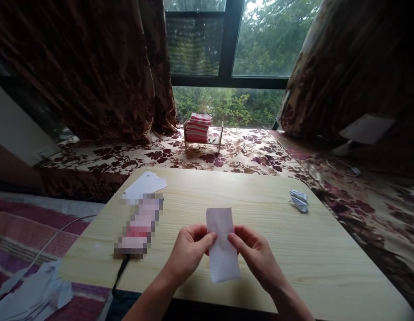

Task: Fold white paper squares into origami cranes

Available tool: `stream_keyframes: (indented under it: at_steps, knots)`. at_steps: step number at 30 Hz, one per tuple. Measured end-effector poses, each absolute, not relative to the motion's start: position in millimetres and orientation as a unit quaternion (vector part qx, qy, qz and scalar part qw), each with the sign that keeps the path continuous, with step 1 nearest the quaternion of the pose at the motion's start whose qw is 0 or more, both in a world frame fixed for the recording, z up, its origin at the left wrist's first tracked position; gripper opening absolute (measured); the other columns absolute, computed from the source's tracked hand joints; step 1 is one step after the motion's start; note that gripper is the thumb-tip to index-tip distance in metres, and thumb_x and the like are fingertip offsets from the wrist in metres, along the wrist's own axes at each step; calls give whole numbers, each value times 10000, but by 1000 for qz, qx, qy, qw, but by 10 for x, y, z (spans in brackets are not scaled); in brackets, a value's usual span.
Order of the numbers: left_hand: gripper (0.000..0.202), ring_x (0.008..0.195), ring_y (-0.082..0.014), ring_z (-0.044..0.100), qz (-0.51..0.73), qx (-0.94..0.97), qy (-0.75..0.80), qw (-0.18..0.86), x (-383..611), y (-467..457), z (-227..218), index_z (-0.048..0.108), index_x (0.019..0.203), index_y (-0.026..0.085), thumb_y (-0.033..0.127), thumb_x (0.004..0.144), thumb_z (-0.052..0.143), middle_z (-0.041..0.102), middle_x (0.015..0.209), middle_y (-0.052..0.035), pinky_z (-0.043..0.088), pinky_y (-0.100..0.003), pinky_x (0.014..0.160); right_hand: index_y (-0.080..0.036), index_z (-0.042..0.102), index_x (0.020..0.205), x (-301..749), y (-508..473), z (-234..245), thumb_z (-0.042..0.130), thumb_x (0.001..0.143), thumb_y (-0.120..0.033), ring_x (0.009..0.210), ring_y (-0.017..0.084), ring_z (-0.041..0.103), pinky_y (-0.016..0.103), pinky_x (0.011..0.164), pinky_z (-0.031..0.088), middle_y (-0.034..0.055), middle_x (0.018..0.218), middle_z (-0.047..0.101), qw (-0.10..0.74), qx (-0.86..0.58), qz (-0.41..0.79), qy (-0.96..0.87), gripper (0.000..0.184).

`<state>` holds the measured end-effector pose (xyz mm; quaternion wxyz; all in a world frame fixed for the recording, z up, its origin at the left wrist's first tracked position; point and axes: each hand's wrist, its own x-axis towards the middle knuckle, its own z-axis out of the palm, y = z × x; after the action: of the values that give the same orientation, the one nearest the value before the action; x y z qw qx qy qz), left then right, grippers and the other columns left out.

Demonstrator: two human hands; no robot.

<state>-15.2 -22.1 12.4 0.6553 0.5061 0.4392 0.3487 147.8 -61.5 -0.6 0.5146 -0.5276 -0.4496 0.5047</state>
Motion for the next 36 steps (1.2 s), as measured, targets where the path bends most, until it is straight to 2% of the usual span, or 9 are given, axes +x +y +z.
stream_keyframes:
  at_steps: [5, 12, 16, 18, 21, 24, 27, 31, 36]
  knots:
    - [314, 601, -132, 508, 301, 498, 425, 694, -147, -226, 128, 703, 776, 107, 410, 750, 629, 617, 656, -43, 403, -238, 552, -162, 669, 860, 1438, -635, -53, 640, 789, -439, 731, 180, 632, 272, 646, 505, 45, 783, 697, 505, -502, 547, -441, 287]
    - [273, 508, -93, 422, 291, 496, 437, 692, -87, -246, 105, 654, 604, 112, 347, 737, 613, 526, 542, -5, 306, -219, 489, -164, 663, 923, 1448, -578, -73, 639, 790, -434, 671, 162, 619, 238, 554, 483, 35, 777, 689, 490, -508, 550, -448, 302]
    - [271, 534, -117, 480, 286, 487, 419, 711, -110, -225, 103, 691, 673, 124, 370, 748, 606, 582, 585, -25, 362, -235, 520, -169, 670, 957, 1449, -553, -128, 593, 828, -426, 664, 169, 611, 258, 550, 483, 47, 773, 676, 494, -511, 536, -455, 299]
    - [237, 633, -151, 541, 310, 515, 433, 671, -157, -211, 126, 716, 755, 140, 362, 734, 635, 636, 684, -45, 406, -247, 578, -197, 683, 933, 1481, -556, -120, 587, 841, -374, 744, 182, 606, 277, 608, 487, 49, 831, 663, 518, -522, 484, -474, 221]
    - [256, 689, -166, 559, 358, 516, 481, 611, -228, -209, 190, 720, 803, 146, 382, 721, 666, 645, 717, -47, 429, -258, 636, -252, 695, 914, 1543, -583, -31, 634, 801, -210, 925, 214, 564, 333, 753, 471, 49, 973, 618, 565, -521, 261, -583, 135]
    - [471, 629, -164, 558, 323, 424, 418, 736, -222, -243, 238, 717, 787, 113, 534, 816, 507, 636, 666, -66, 438, -285, 624, -284, 680, 951, 1543, -617, 75, 619, 781, -94, 1027, 242, 520, 401, 823, 454, 55, 1083, 581, 555, -478, 88, -676, 263]
    - [415, 773, -174, 592, 328, 301, 323, 835, -136, -278, 219, 706, 945, 136, 500, 818, 551, 682, 821, -80, 449, -273, 700, -275, 661, 951, 1470, -646, 89, 583, 792, -62, 1151, 278, 462, 469, 889, 437, 69, 1221, 527, 528, -453, 51, -716, 277]
    - [237, 662, -122, 566, 388, 218, 355, 822, -46, -276, 154, 710, 791, 101, 308, 681, 750, 677, 706, -57, 432, -214, 638, -266, 647, 1001, 1403, -701, -11, 562, 782, -34, 1279, 321, 359, 520, 945, 402, 71, 1381, 401, 480, -460, 6, -747, 330]
    - [245, 701, -164, 610, 392, 207, 346, 827, -41, -267, 174, 712, 815, 92, 283, 665, 751, 694, 732, -74, 455, -245, 670, -285, 627, 1050, 1413, -758, -50, 549, 774, -22, 1313, 339, 318, 536, 940, 400, 40, 1439, 350, 434, -446, -43, -781, 389]
